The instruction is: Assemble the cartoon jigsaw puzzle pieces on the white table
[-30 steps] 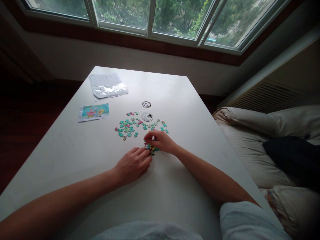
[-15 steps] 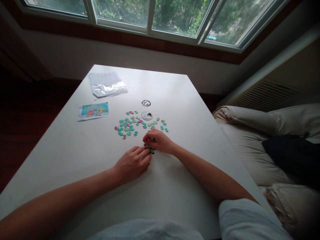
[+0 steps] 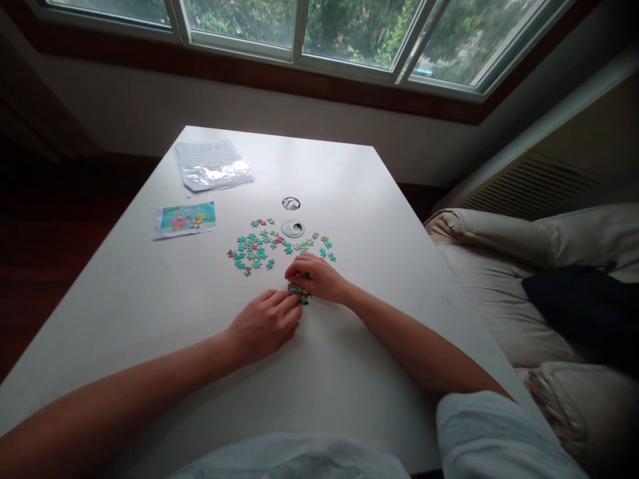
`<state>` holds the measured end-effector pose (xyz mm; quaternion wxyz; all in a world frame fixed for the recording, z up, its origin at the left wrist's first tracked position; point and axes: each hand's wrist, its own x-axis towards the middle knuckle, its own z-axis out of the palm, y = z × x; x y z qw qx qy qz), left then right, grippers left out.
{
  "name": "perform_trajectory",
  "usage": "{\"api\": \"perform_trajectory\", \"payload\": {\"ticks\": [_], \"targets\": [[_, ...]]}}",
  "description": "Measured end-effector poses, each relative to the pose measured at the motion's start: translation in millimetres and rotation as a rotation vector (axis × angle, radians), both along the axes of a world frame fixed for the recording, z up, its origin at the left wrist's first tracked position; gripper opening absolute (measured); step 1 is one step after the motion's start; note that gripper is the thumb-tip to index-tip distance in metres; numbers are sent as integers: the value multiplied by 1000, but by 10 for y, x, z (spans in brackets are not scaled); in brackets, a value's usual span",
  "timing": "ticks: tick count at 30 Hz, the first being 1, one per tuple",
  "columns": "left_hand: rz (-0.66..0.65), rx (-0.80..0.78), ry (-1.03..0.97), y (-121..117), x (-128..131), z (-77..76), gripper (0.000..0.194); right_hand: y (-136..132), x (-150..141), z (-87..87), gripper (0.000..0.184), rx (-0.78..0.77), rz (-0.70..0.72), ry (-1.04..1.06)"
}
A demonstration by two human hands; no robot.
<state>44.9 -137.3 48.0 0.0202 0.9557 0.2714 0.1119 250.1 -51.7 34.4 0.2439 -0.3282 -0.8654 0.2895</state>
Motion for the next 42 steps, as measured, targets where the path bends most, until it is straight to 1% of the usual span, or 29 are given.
{"api": "perform_trajectory", "payload": {"ticks": [5, 9, 12, 16, 19, 23, 25, 30, 34, 38, 42], "targets": [[-1, 1, -37, 3, -4, -1, 17, -6, -3, -18, 6, 51, 2, -56], [-1, -5, -27, 7, -5, -4, 17, -9, 8, -15, 6, 105, -5, -118], [-1, -7, -8, 6, 1, 2, 18, -9, 6, -29, 7, 115, -51, -135], [-5, -11, 13, 4, 4, 8, 18, -8, -6, -61, 2, 126, -104, -110], [-7, -5, 13, 7, -2, 1, 16, 10, 1, -74, 8, 95, -108, -57], [-11, 3, 19, 10, -7, -11, 14, 97, 38, -96, 16, 112, -199, 8], [-11, 7, 19, 10, -6, -14, 14, 156, 49, -119, 18, 144, -204, -13], [-13, 3, 21, 7, 5, -11, 12, 222, 15, -155, 24, 220, -139, -152], [-10, -2, 34, 5, 9, 2, 13, 188, -14, -117, 18, 237, -124, -228], [-8, -10, 42, 2, 11, 11, 13, 166, -4, -73, 11, 194, -150, -234], [-4, -17, 54, 2, 12, 9, 14, 157, 18, -50, 10, 167, -164, -234]]}}
